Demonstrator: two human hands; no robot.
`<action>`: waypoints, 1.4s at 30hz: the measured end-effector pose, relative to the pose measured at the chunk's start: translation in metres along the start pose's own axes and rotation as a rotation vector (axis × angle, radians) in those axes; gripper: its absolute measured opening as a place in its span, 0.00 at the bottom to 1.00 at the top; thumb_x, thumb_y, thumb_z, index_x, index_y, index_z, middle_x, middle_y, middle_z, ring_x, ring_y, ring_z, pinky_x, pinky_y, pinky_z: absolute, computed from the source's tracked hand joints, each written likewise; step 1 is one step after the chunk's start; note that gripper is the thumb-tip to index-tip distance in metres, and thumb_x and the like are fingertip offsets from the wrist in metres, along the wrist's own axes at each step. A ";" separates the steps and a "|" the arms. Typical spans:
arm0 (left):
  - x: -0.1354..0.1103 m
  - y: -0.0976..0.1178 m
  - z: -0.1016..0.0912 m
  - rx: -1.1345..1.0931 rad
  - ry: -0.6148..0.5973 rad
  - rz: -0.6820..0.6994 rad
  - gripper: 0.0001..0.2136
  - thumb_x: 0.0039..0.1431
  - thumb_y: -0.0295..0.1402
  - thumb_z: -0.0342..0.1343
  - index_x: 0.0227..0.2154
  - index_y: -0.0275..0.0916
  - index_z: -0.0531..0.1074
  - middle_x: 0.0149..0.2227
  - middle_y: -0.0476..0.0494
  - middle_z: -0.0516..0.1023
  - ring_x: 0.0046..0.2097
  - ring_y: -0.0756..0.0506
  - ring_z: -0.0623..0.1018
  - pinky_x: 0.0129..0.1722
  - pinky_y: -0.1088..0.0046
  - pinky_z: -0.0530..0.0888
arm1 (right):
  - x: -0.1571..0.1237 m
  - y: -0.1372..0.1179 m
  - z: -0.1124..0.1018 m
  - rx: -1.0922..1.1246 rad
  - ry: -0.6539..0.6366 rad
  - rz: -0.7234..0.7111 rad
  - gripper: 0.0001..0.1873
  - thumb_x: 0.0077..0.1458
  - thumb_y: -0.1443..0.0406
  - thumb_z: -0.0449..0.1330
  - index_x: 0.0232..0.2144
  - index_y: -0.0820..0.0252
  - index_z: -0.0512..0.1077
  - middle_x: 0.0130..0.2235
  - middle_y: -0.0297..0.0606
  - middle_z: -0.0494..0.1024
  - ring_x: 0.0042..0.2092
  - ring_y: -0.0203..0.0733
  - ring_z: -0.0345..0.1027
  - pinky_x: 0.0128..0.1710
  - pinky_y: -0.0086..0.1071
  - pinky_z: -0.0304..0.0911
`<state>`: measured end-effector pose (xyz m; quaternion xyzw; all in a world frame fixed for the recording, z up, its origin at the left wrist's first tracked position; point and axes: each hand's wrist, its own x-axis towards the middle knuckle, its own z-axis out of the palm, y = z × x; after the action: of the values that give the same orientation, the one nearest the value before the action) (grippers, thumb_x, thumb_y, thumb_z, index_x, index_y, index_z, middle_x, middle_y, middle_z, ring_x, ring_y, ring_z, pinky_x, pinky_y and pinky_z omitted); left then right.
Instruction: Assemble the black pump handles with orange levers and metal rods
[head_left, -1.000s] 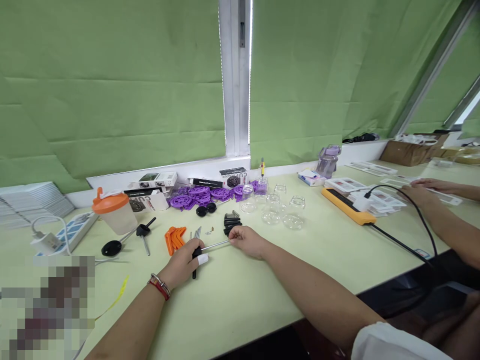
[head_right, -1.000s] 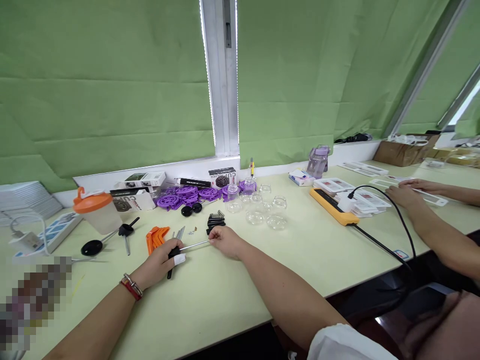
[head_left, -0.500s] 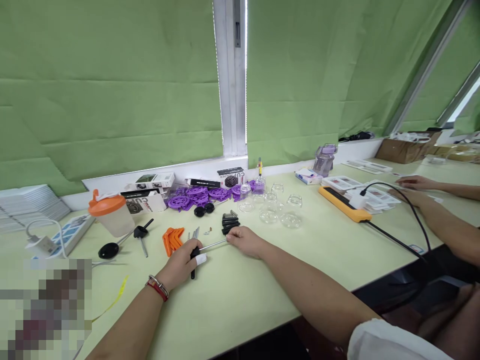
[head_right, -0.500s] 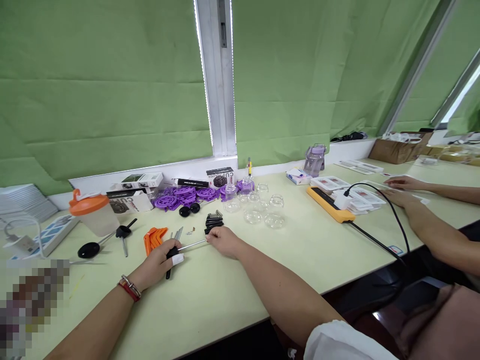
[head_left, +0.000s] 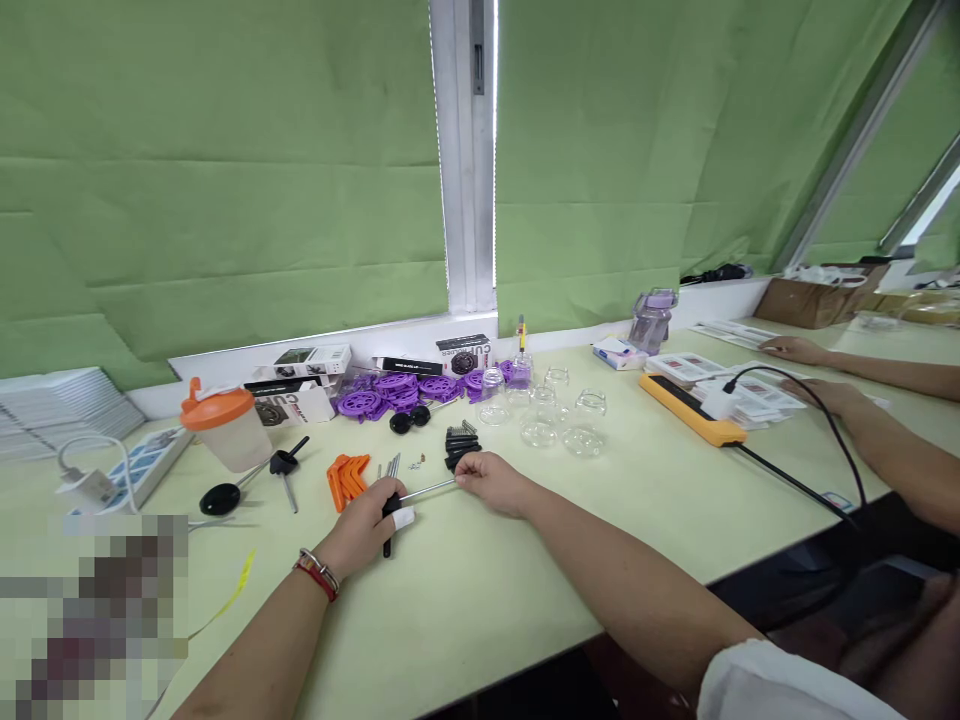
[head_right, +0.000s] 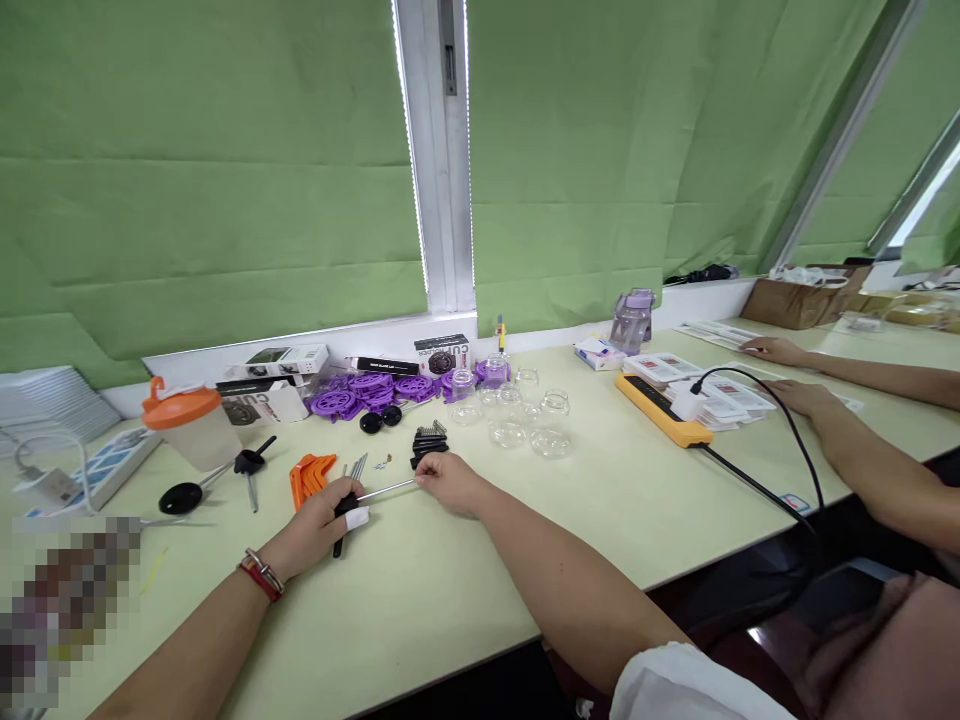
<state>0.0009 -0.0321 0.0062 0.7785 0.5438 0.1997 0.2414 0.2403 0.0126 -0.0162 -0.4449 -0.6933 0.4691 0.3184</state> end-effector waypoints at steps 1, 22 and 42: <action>0.000 0.000 0.000 0.002 0.001 0.000 0.12 0.56 0.44 0.50 0.36 0.40 0.66 0.31 0.47 0.69 0.32 0.46 0.67 0.32 0.71 0.65 | 0.000 0.000 0.000 -0.010 0.001 -0.002 0.04 0.52 0.65 0.56 0.28 0.61 0.67 0.22 0.27 0.59 0.26 0.32 0.50 0.26 0.26 0.48; 0.002 -0.005 0.002 0.034 -0.011 0.021 0.12 0.57 0.43 0.49 0.36 0.40 0.64 0.31 0.48 0.68 0.32 0.46 0.66 0.31 0.71 0.65 | 0.002 0.005 0.001 0.003 -0.008 -0.048 0.02 0.52 0.66 0.57 0.29 0.60 0.66 0.25 0.28 0.61 0.27 0.32 0.52 0.27 0.26 0.50; 0.001 -0.001 0.000 0.030 -0.001 0.010 0.11 0.56 0.42 0.49 0.36 0.40 0.65 0.33 0.47 0.69 0.34 0.46 0.68 0.34 0.70 0.66 | 0.001 0.004 0.001 -0.045 0.001 -0.023 0.08 0.54 0.61 0.55 0.29 0.60 0.66 0.23 0.27 0.60 0.25 0.32 0.51 0.26 0.27 0.50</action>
<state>0.0006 -0.0307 0.0051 0.7850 0.5426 0.1924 0.2287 0.2400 0.0139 -0.0202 -0.4442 -0.7087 0.4495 0.3137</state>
